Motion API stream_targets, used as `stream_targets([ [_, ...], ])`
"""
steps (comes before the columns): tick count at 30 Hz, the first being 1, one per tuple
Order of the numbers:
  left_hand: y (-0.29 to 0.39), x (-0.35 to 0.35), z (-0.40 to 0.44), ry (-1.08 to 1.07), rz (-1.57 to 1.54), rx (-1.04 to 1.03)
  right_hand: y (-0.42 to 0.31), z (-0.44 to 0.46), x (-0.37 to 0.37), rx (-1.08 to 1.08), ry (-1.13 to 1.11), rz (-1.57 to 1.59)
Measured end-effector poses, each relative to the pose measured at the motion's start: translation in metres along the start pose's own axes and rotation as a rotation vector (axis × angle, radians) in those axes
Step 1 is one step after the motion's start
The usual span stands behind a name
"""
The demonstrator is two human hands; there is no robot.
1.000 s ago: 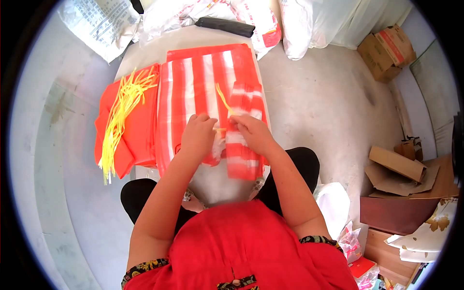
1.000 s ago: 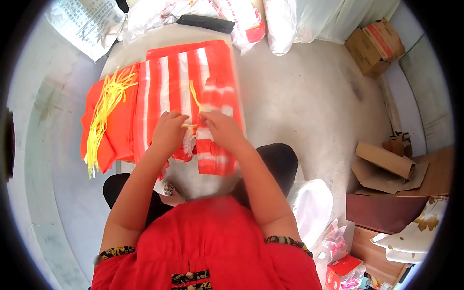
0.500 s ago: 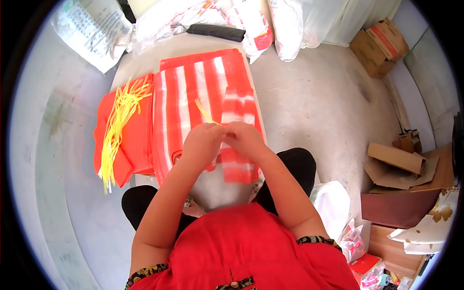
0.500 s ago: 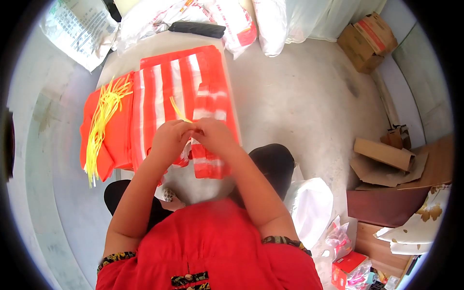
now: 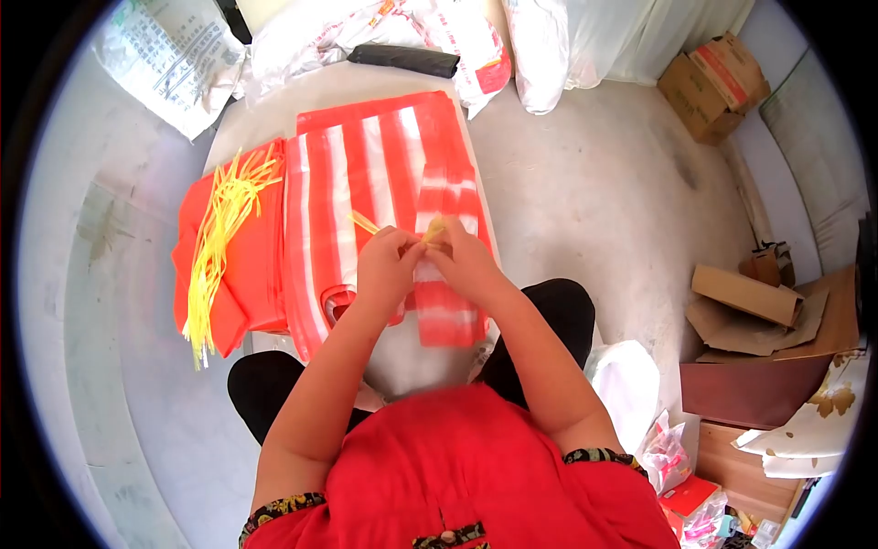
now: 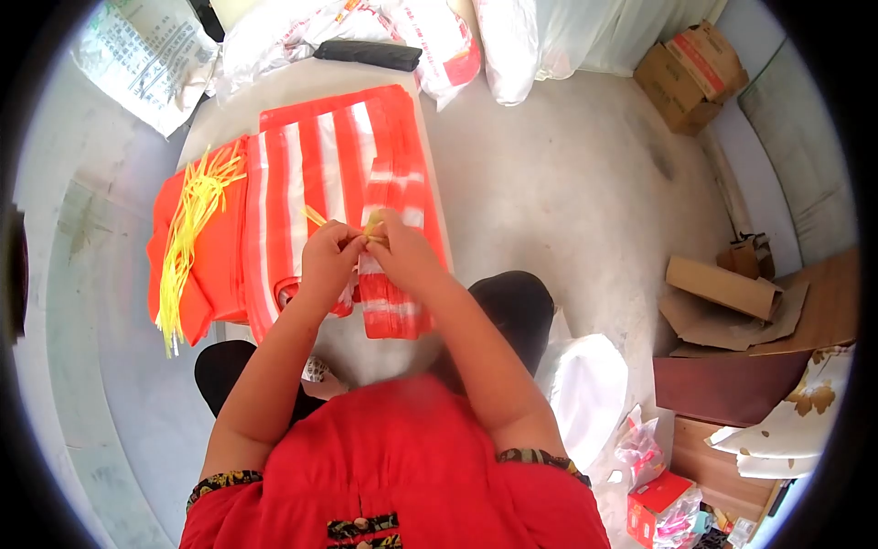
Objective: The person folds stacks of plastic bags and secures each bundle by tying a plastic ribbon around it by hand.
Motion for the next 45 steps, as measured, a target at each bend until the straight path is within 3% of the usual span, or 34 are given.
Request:
stream_targets([
  [4,-0.002,-0.005,0.002,0.032,0.024,-0.025,-0.008,0.001,0.006,0.099,0.02,-0.234],
  [7,0.005,-0.004,0.003,-0.001,0.095,-0.078,0.013,0.001,0.007,0.534,0.035,-0.58],
  [10,0.009,0.001,0.001,-0.032,0.12,-0.154,0.006,0.001,0.006,0.538,0.125,-0.693],
  [15,-0.001,0.0,0.004,-0.05,0.08,-0.196,0.011,0.012,0.012,0.37,0.022,-0.629],
  [19,0.003,0.001,0.008,-0.102,-0.029,-0.059,0.011,0.018,0.021,0.324,-0.076,-0.513],
  [22,0.004,0.003,0.01,-0.184,-0.171,0.116,-0.001,0.017,0.021,0.272,-0.157,-0.729],
  [27,-0.01,0.006,0.016,-0.213,-0.41,0.229,0.01,0.008,0.012,0.479,0.026,-0.684],
  [34,-0.019,0.005,0.016,-0.128,-0.071,0.163,0.033,-0.006,0.013,0.379,0.257,-0.495],
  [37,-0.018,0.003,0.014,-0.089,0.047,0.081,0.034,-0.01,0.019,0.284,0.214,-0.499],
  [43,-0.019,-0.004,0.011,-0.02,0.289,-0.066,0.009,-0.001,0.025,0.293,0.122,-0.646],
  [45,-0.018,-0.007,0.011,-0.003,0.33,-0.089,0.007,0.006,0.016,0.146,0.105,-0.484],
])
Point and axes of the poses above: each hand's wrist, its own z-axis towards the middle knuckle, its own x-axis out of the back of the hand, y = z × x, the point moved 1 cm from there along z, towards the middle knuckle, and after that the axes turned 3 degrees about x, right-handed, at the moved point
